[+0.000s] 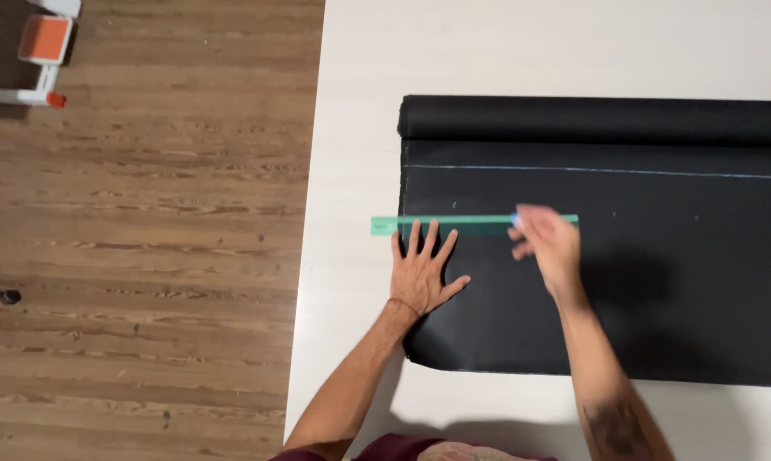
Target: Marking a large roll of black leather with a ruler and chalk for cutting
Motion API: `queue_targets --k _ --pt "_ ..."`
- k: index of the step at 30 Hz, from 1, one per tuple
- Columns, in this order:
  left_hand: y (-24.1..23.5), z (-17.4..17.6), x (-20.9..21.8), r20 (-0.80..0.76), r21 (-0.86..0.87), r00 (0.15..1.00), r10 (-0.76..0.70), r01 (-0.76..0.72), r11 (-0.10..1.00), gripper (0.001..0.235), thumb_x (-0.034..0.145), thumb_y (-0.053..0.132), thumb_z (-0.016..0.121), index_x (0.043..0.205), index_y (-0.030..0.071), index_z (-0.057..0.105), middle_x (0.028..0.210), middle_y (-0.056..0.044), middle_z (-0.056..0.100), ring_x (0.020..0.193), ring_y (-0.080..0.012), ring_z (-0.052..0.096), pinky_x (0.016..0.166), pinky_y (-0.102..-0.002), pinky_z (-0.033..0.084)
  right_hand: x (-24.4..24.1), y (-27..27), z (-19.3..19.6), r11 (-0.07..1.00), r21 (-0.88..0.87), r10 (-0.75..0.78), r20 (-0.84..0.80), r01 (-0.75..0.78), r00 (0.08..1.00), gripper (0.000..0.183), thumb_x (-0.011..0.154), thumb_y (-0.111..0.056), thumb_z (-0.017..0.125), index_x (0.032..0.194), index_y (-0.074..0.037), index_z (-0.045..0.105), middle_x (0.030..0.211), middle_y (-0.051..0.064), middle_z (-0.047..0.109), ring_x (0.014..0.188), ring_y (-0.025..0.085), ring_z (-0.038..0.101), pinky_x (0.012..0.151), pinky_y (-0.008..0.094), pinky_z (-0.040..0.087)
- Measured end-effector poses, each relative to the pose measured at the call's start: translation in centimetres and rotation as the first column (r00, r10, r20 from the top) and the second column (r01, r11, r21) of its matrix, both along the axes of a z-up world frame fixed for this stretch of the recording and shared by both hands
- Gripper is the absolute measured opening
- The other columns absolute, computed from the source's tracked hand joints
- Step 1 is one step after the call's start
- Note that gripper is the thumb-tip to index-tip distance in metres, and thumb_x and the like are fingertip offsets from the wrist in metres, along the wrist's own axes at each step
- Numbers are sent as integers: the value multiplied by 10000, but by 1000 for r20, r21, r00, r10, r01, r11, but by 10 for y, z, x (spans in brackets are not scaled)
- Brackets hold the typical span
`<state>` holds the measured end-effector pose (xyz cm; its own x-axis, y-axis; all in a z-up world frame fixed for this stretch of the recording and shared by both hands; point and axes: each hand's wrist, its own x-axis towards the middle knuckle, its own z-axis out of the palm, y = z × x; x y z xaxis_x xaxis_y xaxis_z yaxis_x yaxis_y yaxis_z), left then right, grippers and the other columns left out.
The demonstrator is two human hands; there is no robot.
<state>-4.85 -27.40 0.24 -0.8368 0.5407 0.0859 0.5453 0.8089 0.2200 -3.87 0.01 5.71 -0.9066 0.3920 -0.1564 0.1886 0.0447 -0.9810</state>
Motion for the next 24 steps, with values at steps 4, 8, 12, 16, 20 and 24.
queue_targets --k 4,8,12,16,20,24 --pt "-11 7 36 37 -47 998 -43 44 998 885 1091 816 442 1834 337 398 1847 -145 438 1719 -467 336 1325 -822 184 131 32 -33 990 27 -138 106 136 985 290 1142 -95 739 1377 75 750 1065 336 817 647 324 780 527 378 640" --pt "-17 13 95 -15 -93 989 -144 143 985 895 1074 763 575 1804 259 462 1869 -151 407 1674 -488 387 1231 -771 338 253 51 -82 946 -55 -312 127 321 941 216 1194 -137 695 1347 16 687 1163 191 719 1003 316 812 543 405 629" --pt "-4 18 140 78 -79 967 -243 249 965 919 1085 711 596 1811 170 436 1899 -178 336 1657 -511 376 1195 -801 350 308 49 -69 929 -144 -325 126 341 937 159 1204 -130 656 1309 -11 654 863 181 652 710 254 651 418 360 434" --pt "38 20 181 85 -94 962 -260 267 959 915 1100 711 568 1803 140 439 1898 -173 344 1666 -504 369 1209 -796 334 330 58 -36 905 -216 -351 112 367 930 155 1169 -81 702 1314 -28 704 992 184 735 773 281 711 449 373 492" --pt "102 26 215 81 -34 950 -302 305 952 936 1114 767 450 1778 109 476 1889 -181 367 1656 -510 378 1208 -792 311 369 92 -3 871 -269 -381 160 412 911 158 1168 -40 694 1312 11 734 1232 259 814 997 364 818 580 420 651" --pt "189 22 252 75 -12 942 -327 329 944 960 1106 808 438 1774 121 488 1894 -150 366 1658 -492 376 1234 -787 287 444 155 -1 832 -305 -431 167 463 887 213 1058 19 786 1266 40 742 1318 275 829 1098 377 832 640 412 683"
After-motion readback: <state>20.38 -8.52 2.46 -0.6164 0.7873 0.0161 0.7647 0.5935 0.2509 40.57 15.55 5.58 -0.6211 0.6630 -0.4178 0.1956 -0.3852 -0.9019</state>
